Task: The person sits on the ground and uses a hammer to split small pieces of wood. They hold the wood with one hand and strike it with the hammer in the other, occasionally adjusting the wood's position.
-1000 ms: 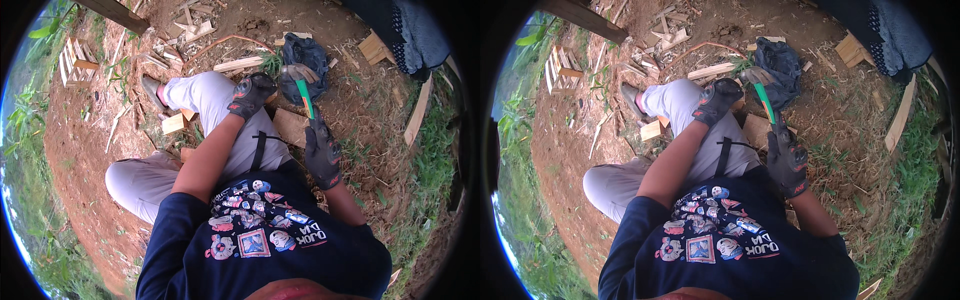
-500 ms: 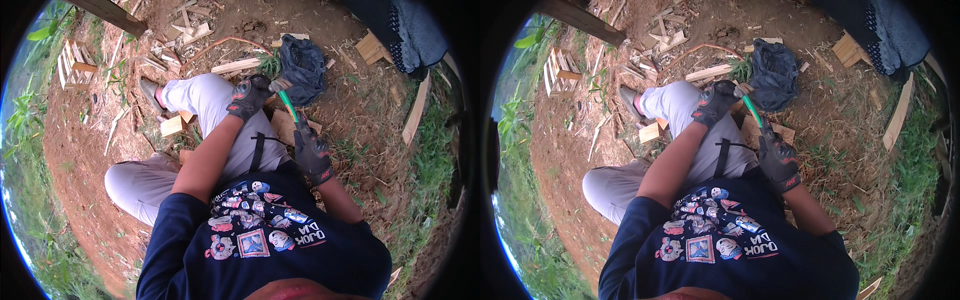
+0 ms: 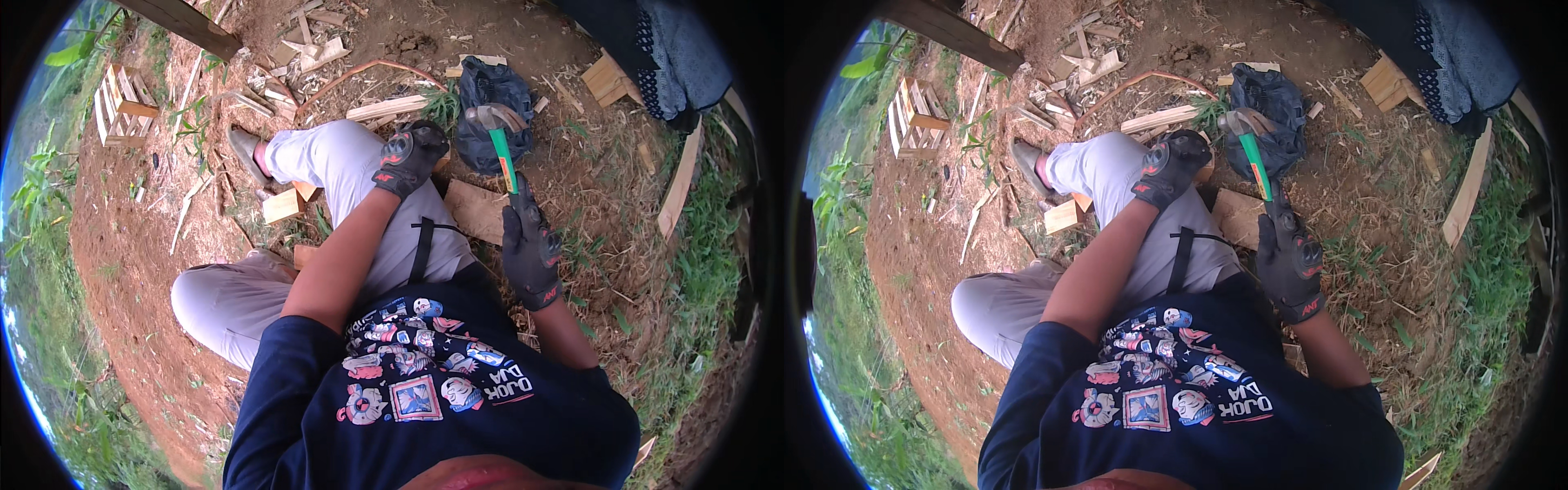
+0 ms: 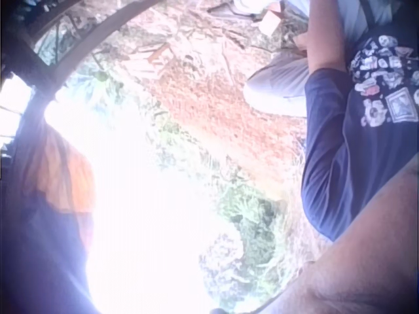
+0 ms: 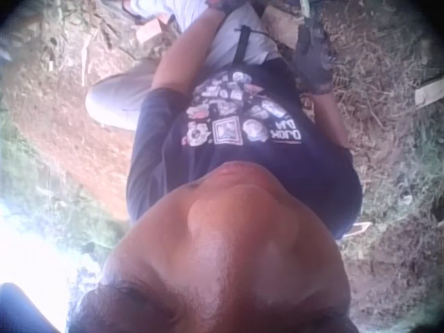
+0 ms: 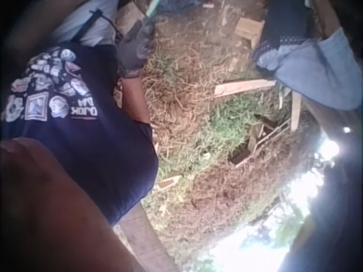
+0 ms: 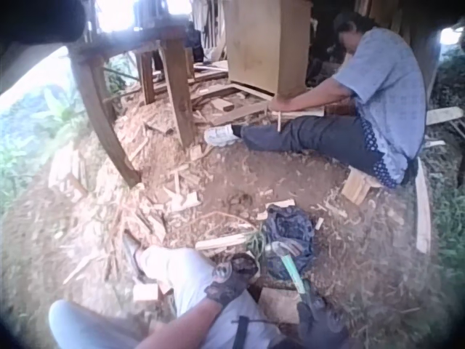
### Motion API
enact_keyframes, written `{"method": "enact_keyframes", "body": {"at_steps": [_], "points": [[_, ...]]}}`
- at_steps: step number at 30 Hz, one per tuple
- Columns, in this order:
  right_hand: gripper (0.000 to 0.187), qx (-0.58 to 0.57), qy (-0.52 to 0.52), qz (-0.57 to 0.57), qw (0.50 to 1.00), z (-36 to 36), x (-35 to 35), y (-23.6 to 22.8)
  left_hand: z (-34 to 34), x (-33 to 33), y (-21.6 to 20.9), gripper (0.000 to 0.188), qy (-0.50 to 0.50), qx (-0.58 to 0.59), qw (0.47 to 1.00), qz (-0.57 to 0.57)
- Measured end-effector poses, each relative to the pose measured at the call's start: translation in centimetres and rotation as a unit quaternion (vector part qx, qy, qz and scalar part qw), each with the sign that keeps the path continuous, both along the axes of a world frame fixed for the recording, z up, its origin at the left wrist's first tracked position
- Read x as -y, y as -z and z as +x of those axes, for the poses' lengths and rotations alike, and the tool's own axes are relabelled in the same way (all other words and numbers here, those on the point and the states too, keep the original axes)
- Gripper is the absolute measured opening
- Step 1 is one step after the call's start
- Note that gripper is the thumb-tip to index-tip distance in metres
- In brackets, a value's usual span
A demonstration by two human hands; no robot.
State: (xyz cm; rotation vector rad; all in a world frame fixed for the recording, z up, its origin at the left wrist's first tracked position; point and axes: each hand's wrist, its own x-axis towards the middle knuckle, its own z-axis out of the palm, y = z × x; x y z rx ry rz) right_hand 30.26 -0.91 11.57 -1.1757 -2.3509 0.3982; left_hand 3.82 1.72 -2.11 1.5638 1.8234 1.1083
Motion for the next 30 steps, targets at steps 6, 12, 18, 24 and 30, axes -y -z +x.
{"method": "enact_keyframes", "body": {"at_steps": [6,12,18,24,30], "points": [[0.047,0.083,-0.003,-0.069,0.994,-0.7,0.6,1.3,0.3,-0.1,0.4,0.013,0.013,-0.069,0.998,0.0],[0.049,0.063,0.025,-0.139,0.988,0.1,0.5,3.8,-0.6,-0.2,-0.6,0.04,0.054,-0.04,0.997,-0.029],[0.054,0.106,0.018,-0.162,0.981,-0.4,0.1,1.9,-1.3,0.8,-1.7,0.077,0.04,-0.058,0.996,-0.061],[0.057,0.073,0.023,-0.125,0.989,0.7,-1.2,4.3,-1.8,0.4,-1.9,0.084,0.084,-0.009,0.986,-0.145],[0.061,-0.062,0.183,-0.483,0.854,3.9,-6.1,7.5,-1.2,1.2,-3.2,0.085,0.088,-0.107,0.982,-0.129]]}}
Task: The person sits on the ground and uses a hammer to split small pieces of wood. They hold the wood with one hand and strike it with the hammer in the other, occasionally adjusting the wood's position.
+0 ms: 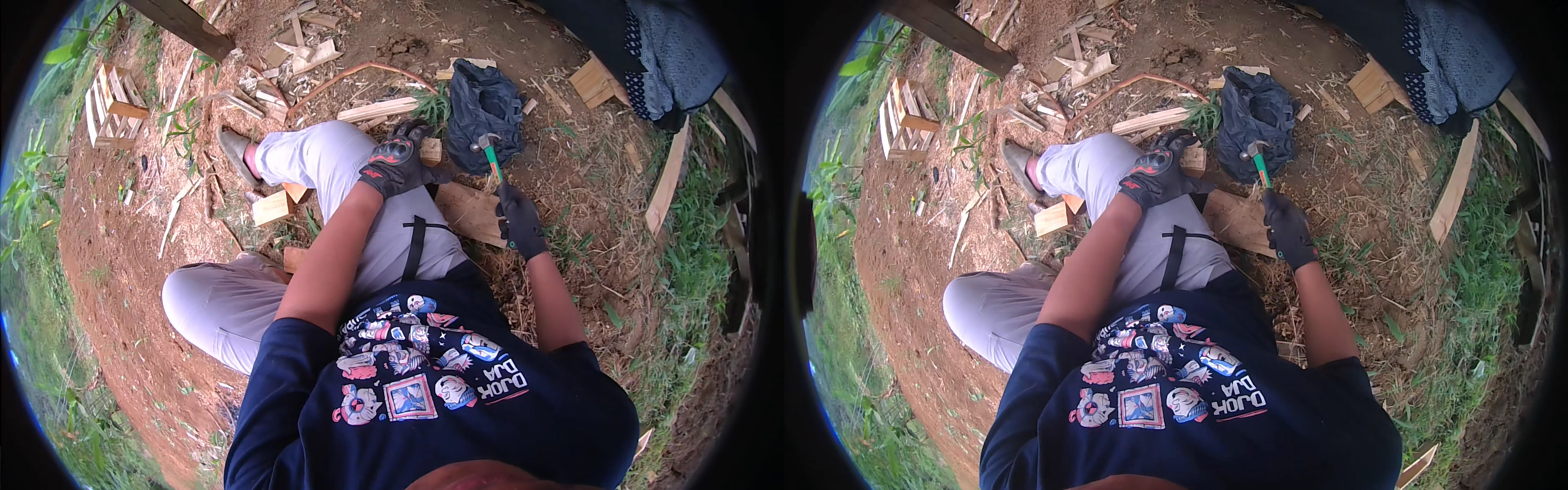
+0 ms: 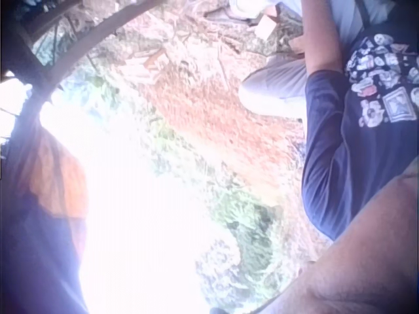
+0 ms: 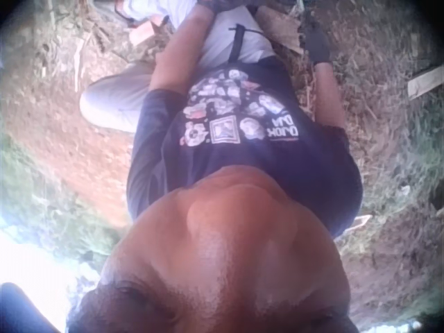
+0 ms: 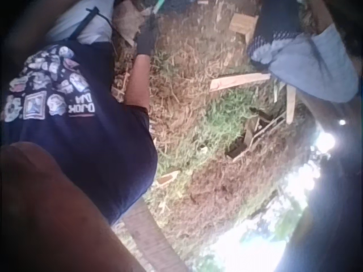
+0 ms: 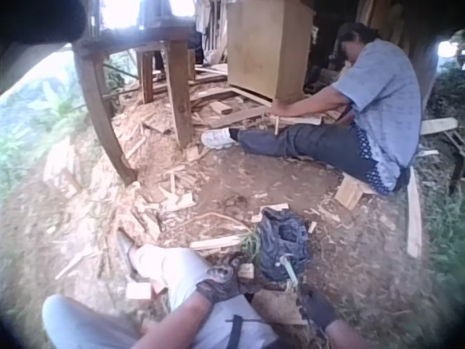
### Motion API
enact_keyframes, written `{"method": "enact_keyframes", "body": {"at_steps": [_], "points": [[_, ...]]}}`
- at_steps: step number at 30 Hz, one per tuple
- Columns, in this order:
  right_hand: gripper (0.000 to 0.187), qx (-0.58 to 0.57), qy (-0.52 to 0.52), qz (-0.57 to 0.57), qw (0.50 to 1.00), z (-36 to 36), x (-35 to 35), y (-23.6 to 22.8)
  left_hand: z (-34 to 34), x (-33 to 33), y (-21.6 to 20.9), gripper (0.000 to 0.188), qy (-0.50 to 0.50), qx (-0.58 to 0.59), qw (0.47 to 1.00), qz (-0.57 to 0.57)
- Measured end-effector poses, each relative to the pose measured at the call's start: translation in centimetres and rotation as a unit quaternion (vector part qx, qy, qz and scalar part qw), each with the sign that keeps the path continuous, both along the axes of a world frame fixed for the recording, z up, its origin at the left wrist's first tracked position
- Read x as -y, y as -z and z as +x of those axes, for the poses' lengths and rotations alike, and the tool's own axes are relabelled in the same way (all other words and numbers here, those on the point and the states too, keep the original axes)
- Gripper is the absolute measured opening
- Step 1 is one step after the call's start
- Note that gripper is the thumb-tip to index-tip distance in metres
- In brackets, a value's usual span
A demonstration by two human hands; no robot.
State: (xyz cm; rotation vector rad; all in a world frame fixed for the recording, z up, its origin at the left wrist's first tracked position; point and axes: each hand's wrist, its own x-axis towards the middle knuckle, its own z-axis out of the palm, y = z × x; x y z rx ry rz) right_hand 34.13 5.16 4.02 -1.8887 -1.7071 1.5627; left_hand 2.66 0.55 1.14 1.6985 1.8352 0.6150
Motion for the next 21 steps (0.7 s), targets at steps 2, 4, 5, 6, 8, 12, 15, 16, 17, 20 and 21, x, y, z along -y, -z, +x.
{"method": "enact_keyframes", "body": {"at_steps": [2,4,5,6,8,12,15,16,17,20,21], "points": [[0.062,-0.075,0.131,-0.152,0.977,2.7,-1.1,1.8,0.5,-0.1,-0.2,0.087,0.011,0.007,1.0,-0.005],[0.057,-0.094,0.142,-0.131,0.977,4.5,-1.7,3.2,-0.5,-0.1,0.4,0.09,0.027,0.018,0.999,0.006],[0.053,-0.099,0.137,-0.078,0.983,4.6,-1.6,3.1,-0.9,-0.1,0.7,0.088,0.027,0.007,1.0,0.01],[0.051,-0.098,0.107,-0.092,0.985,5.3,-1.9,2.8,-0.9,-0.1,1.0,0.086,0.022,0.007,1.0,0.003],[0.051,-0.1,0.045,-0.119,0.987,6.8,-3.1,2.1,-0.9,-0.1,1.3,0.084,0.013,0.002,1.0,-0.012],[0.059,-0.329,0.11,-0.261,0.901,8.7,-3.1,0.4,-0.9,-0.1,1.4,0.082,0.014,0.008,1.0,-0.009],[0.051,-0.401,0.151,-0.355,0.831,7.9,-4.5,0.4,-0.8,-0.1,0.8,0.08,0.014,0.021,0.999,-0.033],[0.049,-0.416,0.162,-0.386,0.807,7.5,-5.3,0.4,-0.7,-0.1,0.7,0.078,0.01,0.02,0.999,-0.027],[0.047,-0.432,0.171,-0.417,0.781,6.8,-5.8,0.4,-0.8,0.0,0.7,0.077,0.007,0.017,1.0,-0.021],[0.046,-0.246,0.097,-0.337,0.904,4.6,-6.1,-0.3,-0.8,-0.2,0.9,0.075,-0.001,0.031,0.999,-0.019],[0.048,-0.117,0.027,-0.241,0.963,3.1,-5.9,-1.5,-0.9,-0.2,0.8,0.076,-0.006,0.04,0.999,-0.025]]}}
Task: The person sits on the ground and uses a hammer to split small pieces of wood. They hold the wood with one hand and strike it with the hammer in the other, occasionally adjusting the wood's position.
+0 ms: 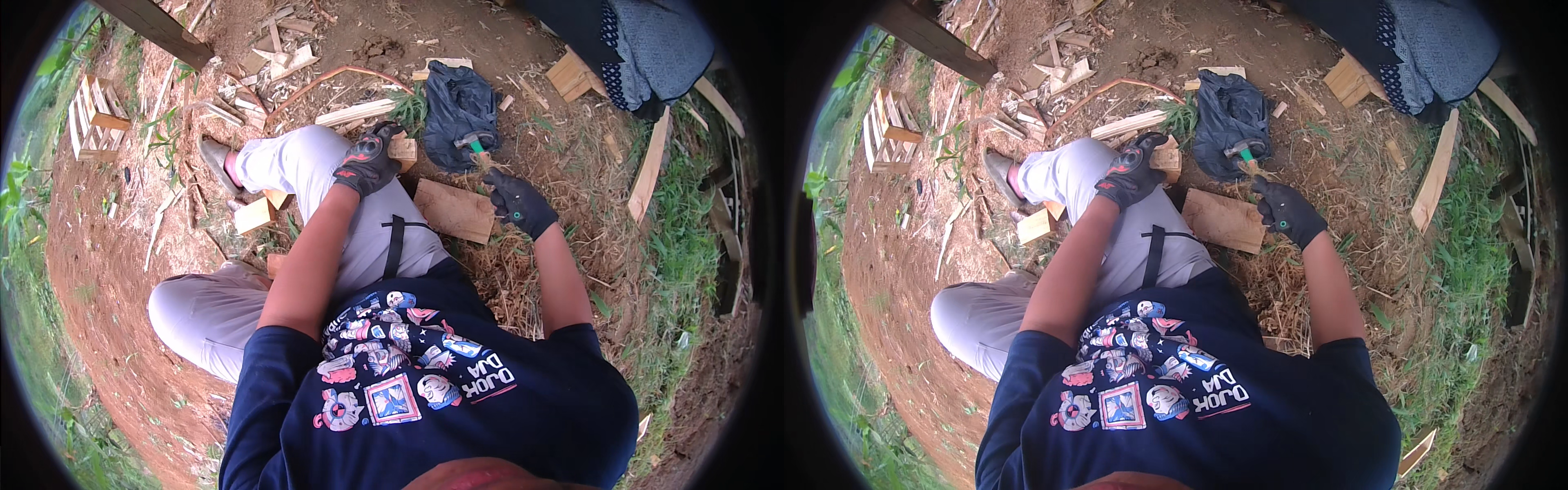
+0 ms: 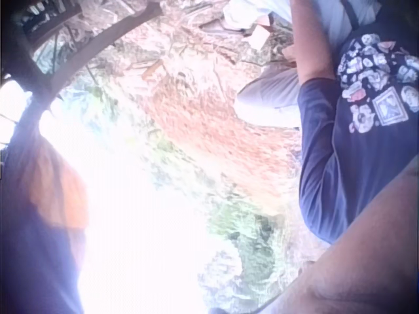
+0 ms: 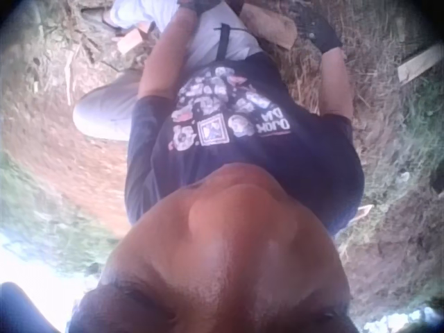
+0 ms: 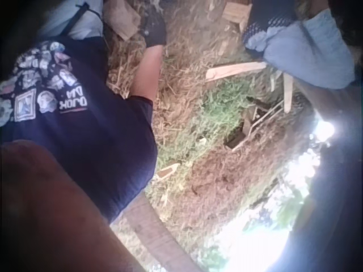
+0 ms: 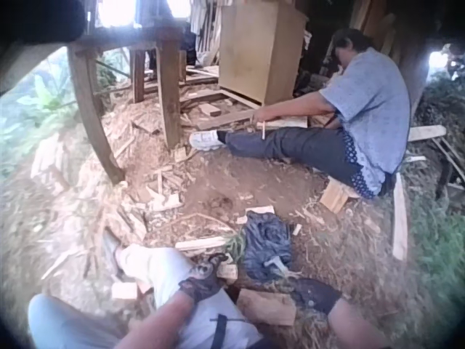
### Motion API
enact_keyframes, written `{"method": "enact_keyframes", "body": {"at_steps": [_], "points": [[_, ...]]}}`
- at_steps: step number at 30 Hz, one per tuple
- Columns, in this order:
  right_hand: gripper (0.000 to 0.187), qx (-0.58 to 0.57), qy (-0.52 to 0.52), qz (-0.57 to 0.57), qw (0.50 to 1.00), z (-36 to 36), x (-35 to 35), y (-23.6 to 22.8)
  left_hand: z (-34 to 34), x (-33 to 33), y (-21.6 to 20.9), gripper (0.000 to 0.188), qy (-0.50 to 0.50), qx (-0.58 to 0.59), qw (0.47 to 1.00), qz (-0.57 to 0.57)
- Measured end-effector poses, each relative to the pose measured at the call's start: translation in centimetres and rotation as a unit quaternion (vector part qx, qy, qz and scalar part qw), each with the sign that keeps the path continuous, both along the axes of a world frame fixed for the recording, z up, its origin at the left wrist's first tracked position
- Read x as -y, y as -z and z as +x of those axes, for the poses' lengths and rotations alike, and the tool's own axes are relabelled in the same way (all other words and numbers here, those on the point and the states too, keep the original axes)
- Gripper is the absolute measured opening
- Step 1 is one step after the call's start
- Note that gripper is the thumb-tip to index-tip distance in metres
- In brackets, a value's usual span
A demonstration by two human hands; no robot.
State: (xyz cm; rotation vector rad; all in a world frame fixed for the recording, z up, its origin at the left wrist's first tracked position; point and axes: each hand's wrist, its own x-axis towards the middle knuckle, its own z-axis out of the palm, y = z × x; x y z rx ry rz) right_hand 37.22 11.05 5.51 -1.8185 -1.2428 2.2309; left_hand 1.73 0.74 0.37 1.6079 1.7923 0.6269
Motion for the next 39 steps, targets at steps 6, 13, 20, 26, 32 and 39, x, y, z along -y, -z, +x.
{"method": "enact_keyframes", "body": {"at_steps": [6,13,20,26,32,39], "points": [[0.058,0.217,-0.078,0.464,0.855,-6.6,4.6,-6.2,-0.4,-0.4,0.8,0.064,-0.028,0.045,0.998,-0.042],[0.034,0.063,0.003,0.369,0.927,-6.6,0.9,-1.6,-0.2,0.0,0.3,0.059,-0.041,0.027,0.998,-0.039],[0.045,0.115,-0.181,0.601,0.77,-7.3,7.0,-4.6,0.1,-0.1,-0.6,0.069,-0.043,0.015,0.997,-0.063],[0.045,0.14,-0.249,0.627,0.725,-6.6,8.6,-3.2,0.1,-0.4,0.0,0.074,-0.077,-0.012,0.992,-0.094],[0.043,0.144,-0.26,0.624,0.722,-7.9,10.0,-4.6,0.4,-0.6,-1.2,0.079,-0.071,0.001,0.993,-0.099],[0.036,0.099,-0.193,0.64,0.737,-9.4,11.8,-7.1,0.3,-0.8,-2.2,0.078,-0.052,-0.001,0.99,-0.13]]}}
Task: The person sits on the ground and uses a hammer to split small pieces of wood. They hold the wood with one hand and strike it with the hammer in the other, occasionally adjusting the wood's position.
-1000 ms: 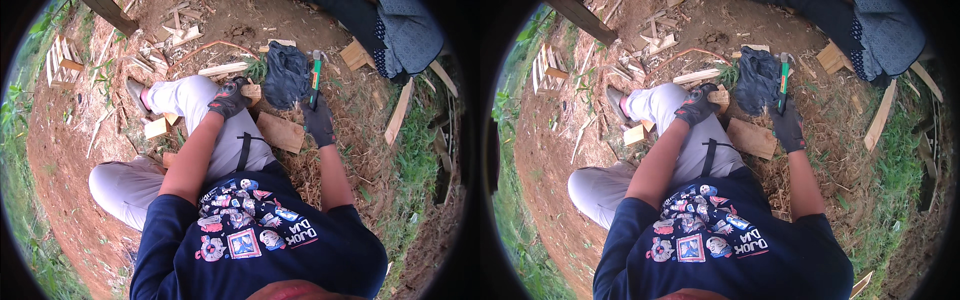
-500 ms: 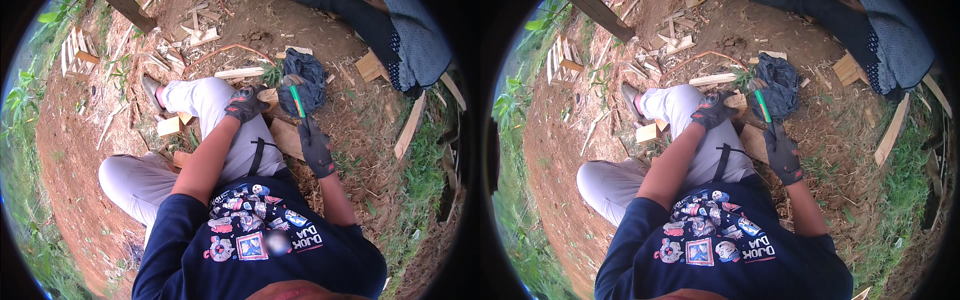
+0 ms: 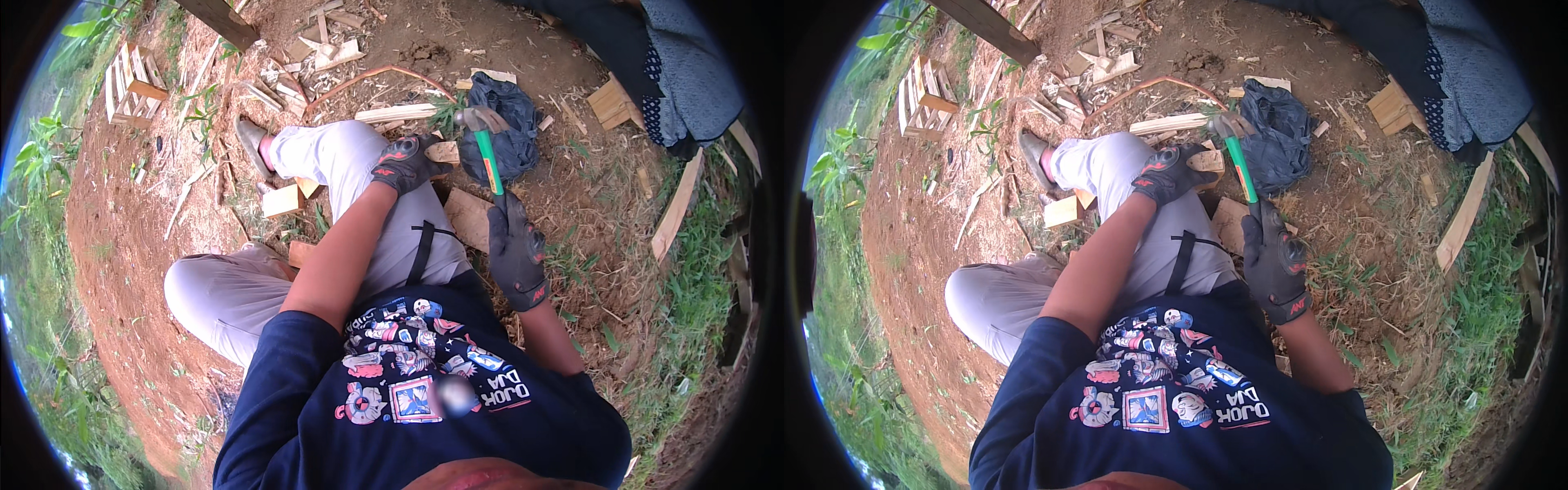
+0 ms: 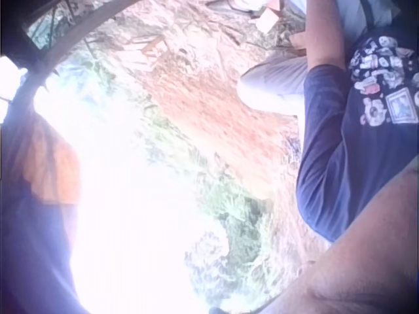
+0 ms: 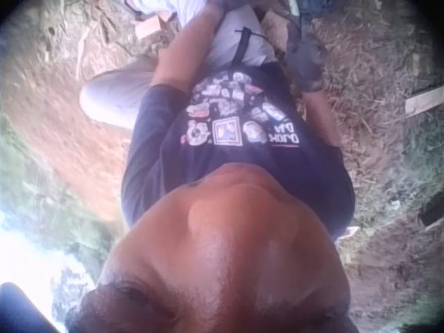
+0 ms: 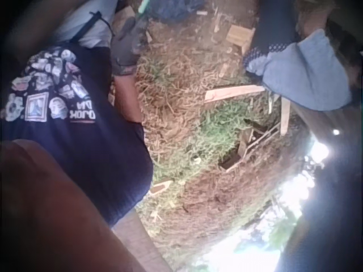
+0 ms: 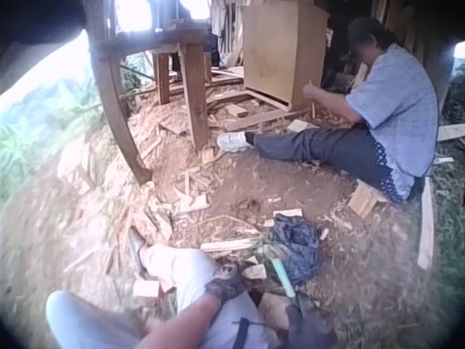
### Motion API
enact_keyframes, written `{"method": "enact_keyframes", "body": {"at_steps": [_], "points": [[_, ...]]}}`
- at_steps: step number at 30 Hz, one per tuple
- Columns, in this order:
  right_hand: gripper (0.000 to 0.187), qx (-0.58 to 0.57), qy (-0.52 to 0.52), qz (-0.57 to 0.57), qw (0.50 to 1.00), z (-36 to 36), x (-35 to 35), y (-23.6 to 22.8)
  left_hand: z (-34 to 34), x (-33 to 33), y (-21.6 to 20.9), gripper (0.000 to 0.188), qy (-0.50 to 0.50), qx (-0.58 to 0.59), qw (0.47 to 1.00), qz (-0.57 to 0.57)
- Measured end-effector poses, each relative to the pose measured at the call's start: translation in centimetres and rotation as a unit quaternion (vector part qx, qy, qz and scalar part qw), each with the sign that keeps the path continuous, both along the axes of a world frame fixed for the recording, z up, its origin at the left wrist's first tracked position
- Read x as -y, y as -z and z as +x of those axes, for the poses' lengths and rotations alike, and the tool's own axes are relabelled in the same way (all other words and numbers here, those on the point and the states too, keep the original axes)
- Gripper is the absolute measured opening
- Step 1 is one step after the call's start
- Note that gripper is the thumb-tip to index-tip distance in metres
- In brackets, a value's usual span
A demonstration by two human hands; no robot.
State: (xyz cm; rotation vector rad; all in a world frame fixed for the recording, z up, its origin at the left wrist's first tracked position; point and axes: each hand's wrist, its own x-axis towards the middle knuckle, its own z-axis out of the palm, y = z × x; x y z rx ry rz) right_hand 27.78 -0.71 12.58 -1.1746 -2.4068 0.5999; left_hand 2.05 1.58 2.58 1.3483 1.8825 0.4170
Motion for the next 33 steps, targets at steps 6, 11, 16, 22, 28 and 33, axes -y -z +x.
{"method": "enact_keyframes", "body": {"at_steps": [6,11,16,22,28,33], "points": [[0.04,0.151,0.008,-0.082,0.985,0.8,-0.2,2.0,0.1,-0.1,-0.1,0.078,0.006,0.006,1.0,0.004],[0.047,-0.02,0.009,-0.024,0.999,0.6,0.6,-0.6,-0.4,0.2,0.5,0.077,0.006,0.028,1.0,-0.003],[0.045,0.084,0.002,-0.037,0.996,1.3,0.3,2.7,0.2,0.2,0.3,0.076,0.012,-0.002,1.0,0.003],[0.045,-0.013,0.002,0.07,0.997,-0.2,1.2,-0.8,-0.8,1.0,2.9,0.073,-0.008,0.019,1.0,0.019],[0.047,0.202,-0.004,0.005,0.979,0.6,0.9,0.2,0.5,0.1,0.8,0.072,-0.011,-0.016,1.0,0.018],[0.047,0.021,-0.006,0.075,0.997,-0.5,0.6,-2.2,-0.3,0.3,1.6,0.072,-0.001,0.003,1.0,0.015]]}}
